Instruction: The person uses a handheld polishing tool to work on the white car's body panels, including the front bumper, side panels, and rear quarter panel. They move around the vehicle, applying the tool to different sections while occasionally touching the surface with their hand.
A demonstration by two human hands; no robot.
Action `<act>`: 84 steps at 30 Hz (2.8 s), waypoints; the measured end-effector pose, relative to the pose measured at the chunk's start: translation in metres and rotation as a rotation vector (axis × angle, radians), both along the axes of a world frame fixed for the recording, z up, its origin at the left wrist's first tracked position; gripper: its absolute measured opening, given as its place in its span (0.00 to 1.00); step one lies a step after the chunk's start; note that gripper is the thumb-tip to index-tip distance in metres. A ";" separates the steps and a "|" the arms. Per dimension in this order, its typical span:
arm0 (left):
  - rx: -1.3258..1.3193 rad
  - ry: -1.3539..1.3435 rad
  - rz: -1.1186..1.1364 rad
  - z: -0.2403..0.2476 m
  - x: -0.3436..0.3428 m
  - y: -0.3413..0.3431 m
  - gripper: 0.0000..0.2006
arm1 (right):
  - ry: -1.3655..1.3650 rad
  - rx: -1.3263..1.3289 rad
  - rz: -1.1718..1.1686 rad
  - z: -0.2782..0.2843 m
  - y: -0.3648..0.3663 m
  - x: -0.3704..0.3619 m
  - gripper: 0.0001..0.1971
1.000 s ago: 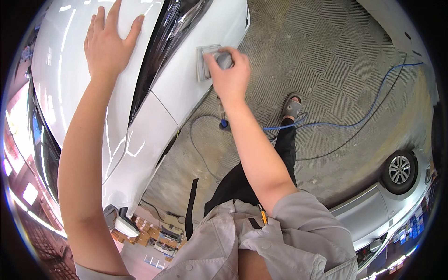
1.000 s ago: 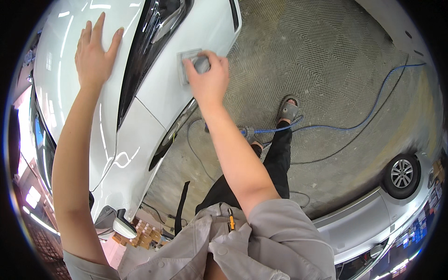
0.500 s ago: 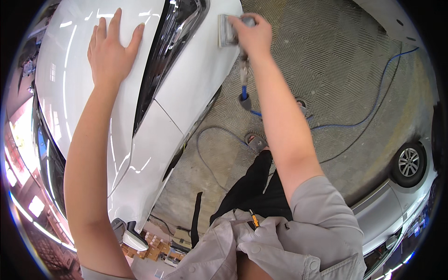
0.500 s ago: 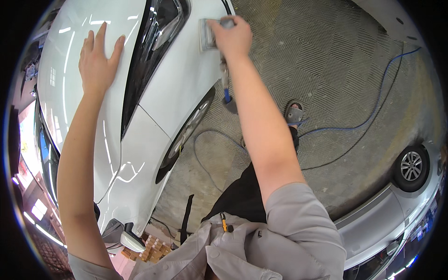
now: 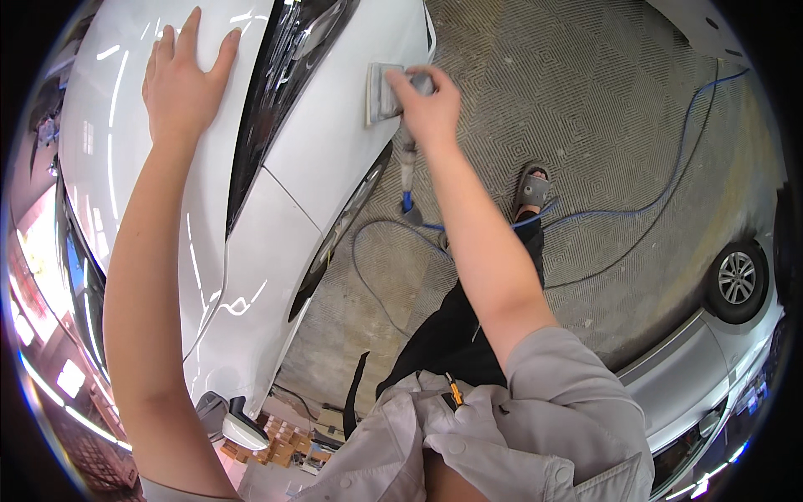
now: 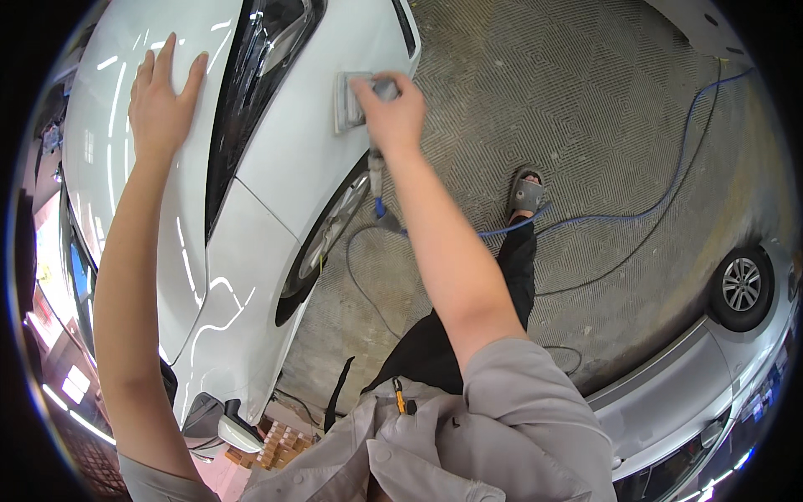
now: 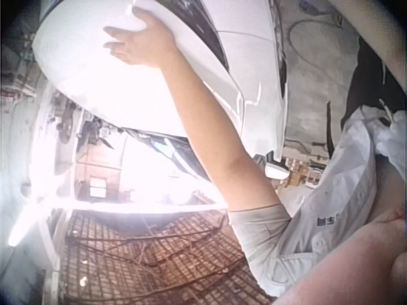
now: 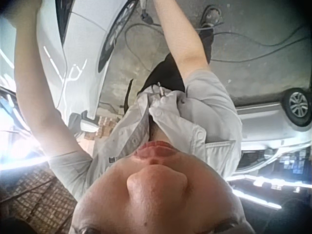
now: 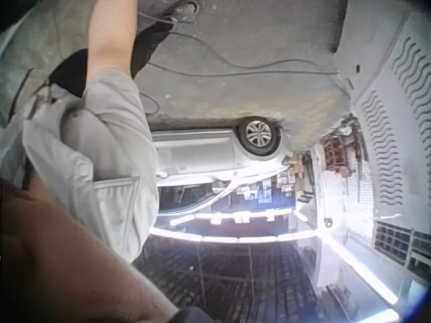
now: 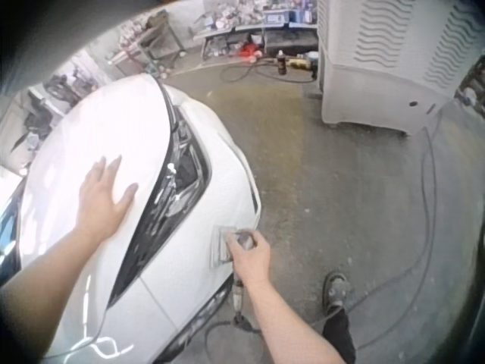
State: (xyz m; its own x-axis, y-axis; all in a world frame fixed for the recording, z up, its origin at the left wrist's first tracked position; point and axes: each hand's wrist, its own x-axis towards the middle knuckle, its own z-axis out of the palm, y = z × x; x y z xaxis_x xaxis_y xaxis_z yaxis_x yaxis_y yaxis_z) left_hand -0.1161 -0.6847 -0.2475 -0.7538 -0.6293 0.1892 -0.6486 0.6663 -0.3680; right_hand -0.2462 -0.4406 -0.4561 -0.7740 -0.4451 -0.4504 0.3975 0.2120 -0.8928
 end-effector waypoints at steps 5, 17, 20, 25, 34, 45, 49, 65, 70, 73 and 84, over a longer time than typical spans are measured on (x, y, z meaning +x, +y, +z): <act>0.011 0.004 0.023 0.001 -0.001 0.004 0.40 | -0.092 -0.048 -0.047 -0.003 0.021 0.050 0.22; 0.034 -0.002 0.017 0.002 0.001 0.008 0.37 | 0.193 0.006 0.038 -0.021 -0.037 -0.068 0.24; 0.053 0.004 0.033 0.004 -0.001 0.012 0.36 | 0.340 0.023 0.073 -0.013 -0.050 -0.098 0.24; 0.065 0.008 0.024 0.009 -0.005 0.019 0.33 | 0.437 0.058 0.150 -0.006 -0.046 -0.108 0.23; 0.081 0.024 0.025 0.011 -0.006 0.022 0.34 | 0.493 0.034 0.243 -0.008 -0.063 -0.143 0.24; 0.098 0.015 0.034 0.015 -0.008 0.025 0.33 | 0.394 -0.008 0.189 -0.027 -0.039 -0.115 0.22; 0.093 0.018 0.032 0.014 -0.007 0.024 0.34 | 0.503 -0.001 0.245 -0.015 -0.047 -0.127 0.22; 0.097 0.093 0.102 0.013 -0.009 0.028 0.36 | 0.715 0.401 0.673 0.078 -0.117 -0.167 0.25; 0.130 0.072 0.146 0.017 -0.014 0.029 0.37 | 0.574 0.444 0.599 0.080 -0.102 -0.150 0.25; 0.147 0.058 0.167 0.018 -0.015 0.029 0.37 | 0.606 0.480 0.564 0.077 -0.120 -0.161 0.26; 0.152 0.092 0.141 0.016 -0.013 0.028 0.38 | 0.689 0.567 0.771 0.082 -0.178 -0.200 0.32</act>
